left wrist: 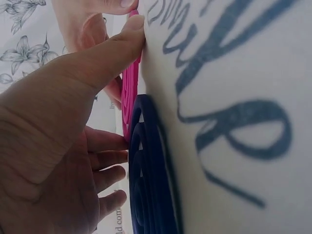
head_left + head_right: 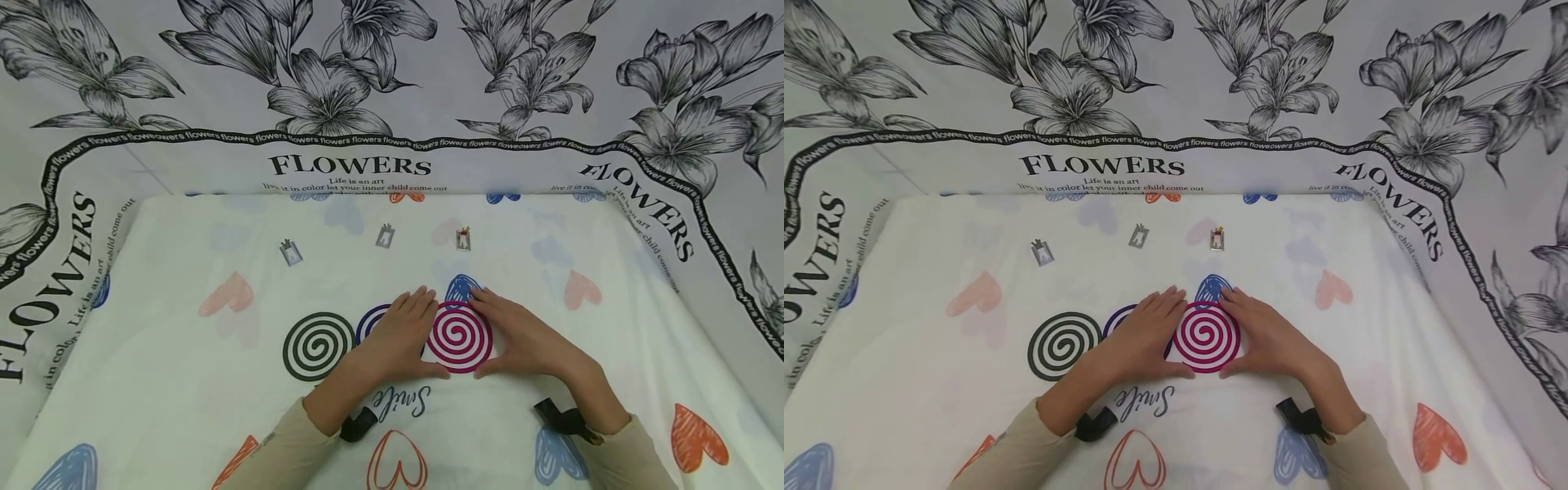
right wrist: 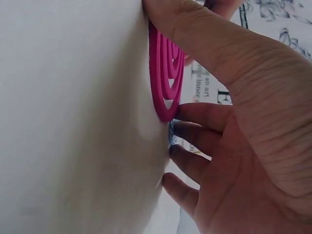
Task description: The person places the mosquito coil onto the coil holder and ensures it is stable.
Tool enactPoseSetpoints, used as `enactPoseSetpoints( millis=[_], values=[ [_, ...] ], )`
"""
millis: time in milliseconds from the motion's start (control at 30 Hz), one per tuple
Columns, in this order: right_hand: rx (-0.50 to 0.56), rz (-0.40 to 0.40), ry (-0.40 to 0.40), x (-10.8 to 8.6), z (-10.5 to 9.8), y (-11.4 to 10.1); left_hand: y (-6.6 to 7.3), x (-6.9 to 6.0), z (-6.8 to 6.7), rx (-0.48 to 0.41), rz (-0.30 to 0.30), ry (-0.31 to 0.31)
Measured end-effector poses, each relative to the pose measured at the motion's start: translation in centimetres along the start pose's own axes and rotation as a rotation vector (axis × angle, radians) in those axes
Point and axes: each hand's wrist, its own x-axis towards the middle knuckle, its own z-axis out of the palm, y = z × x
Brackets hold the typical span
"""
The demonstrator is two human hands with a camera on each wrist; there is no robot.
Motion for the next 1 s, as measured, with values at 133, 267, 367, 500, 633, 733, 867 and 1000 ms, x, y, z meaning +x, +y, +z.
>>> enactPoseSetpoints(
  millis=[133,267,367,500,633,733,867,1000],
  values=[
    [-0.019,-0.007,0.016,0.45,-0.29,-0.17,-0.27,0.08,-0.46,0.009,-0.012,-0.008],
    [-0.017,0.008,0.023,0.31,-0.2,-0.09,-0.11,0.09,-0.4,0.021,-0.017,0.004],
    [-0.008,0.007,0.022,0.09,0.0,0.0,0.05,0.04,-0.15,0.03,-0.02,0.011],
    [-0.023,-0.015,0.047,0.22,0.08,0.16,0.0,0.15,-0.01,0.048,-0.017,0.04],
    [-0.021,-0.028,0.067,0.42,0.2,0.28,-0.18,0.17,0.05,0.039,-0.011,0.048],
    [-0.012,-0.032,0.072,0.58,0.24,0.41,-0.31,0.17,-0.06,0.034,-0.015,0.047],
    [0.002,-0.041,0.091,0.66,0.18,0.63,-0.35,0.28,-0.24,0.032,-0.013,0.056],
    [0.012,-0.053,0.11,0.81,0.13,0.66,-0.39,0.28,-0.28,0.031,-0.015,0.074]
  ],
)
